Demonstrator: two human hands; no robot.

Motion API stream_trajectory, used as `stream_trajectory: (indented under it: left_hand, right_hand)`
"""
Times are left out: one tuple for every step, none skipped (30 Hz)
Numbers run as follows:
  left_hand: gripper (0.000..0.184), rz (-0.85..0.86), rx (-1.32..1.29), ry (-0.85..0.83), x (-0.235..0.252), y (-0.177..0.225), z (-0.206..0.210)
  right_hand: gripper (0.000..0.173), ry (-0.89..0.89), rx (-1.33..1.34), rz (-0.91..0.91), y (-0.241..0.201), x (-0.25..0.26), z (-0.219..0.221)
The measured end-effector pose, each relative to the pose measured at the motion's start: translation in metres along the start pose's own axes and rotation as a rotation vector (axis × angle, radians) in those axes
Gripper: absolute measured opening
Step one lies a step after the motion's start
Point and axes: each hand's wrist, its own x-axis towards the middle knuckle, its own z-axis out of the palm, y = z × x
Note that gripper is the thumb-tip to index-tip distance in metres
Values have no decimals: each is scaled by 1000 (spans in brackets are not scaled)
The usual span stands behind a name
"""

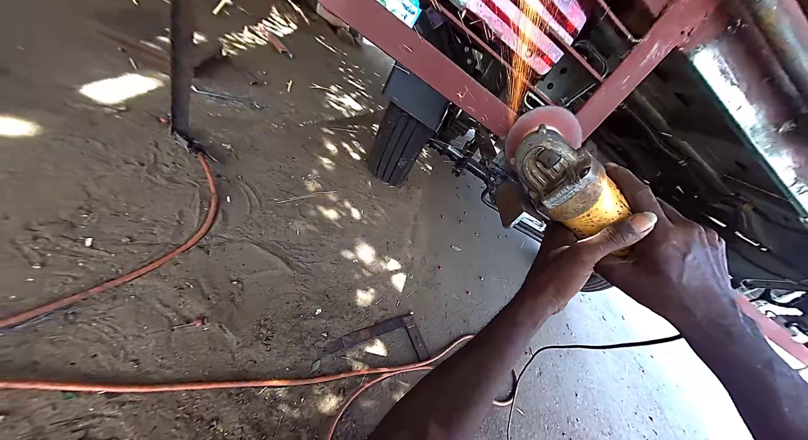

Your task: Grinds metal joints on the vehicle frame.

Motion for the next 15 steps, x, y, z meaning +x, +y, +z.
stream_trajectory:
  left_hand:
    - [48,-26,43,10,-3,1,1]
    - [46,-45,64,10,-4,1,2]
    - [45,-53,71,3,-5,1,2]
    - [45,-51,81,3,-4,1,1]
    - [46,-32,69,9,-3,0,1]
    - [48,2,23,10,0,-1,0]
    - [48,33,-22,8,2,-1,1]
    - [47,41,-39,7,3,0,3]
    - [46,28,-22,12,0,3,4]
    - [45,-1,32,29,-4,6,6]
    - [45,-16,62,31,-5,8,5]
    - [46,-11,58,24,-2,9,5]
    - [47,14,24,6,3,9,3]
    - [47,34,3,0,7,8,3]
    - [47,44,-9,0,9,9,3]
  right_hand:
    - [90,2,-7,1,1,-1,0]
    - [90,3,-6,7,3,-2,-1]
    - [89,7,-9,11,3,-2,-1]
    - [89,8,-10,10,2,-2,-2]
    - [88,3,-10,6,0,-1,-2]
    - [87,2,-12,1,-2,0,-3]
    - [87,0,-17,-8,-3,1,-5]
    - [88,-3,-19,-11,-3,3,-6]
    - [89,-12,-12,0,-2,3,-8]
    - [90,-21,-6,15,-2,3,-9]
    - [90,-19,-5,29,-3,4,-10]
    - [90,-16,-6,40,-4,5,-10]
    - [91,-20,-3,48,-5,7,-11]
    - [91,-23,-7,50,-7,8,-12]
    - [91,-22,-13,45,-8,9,-12]
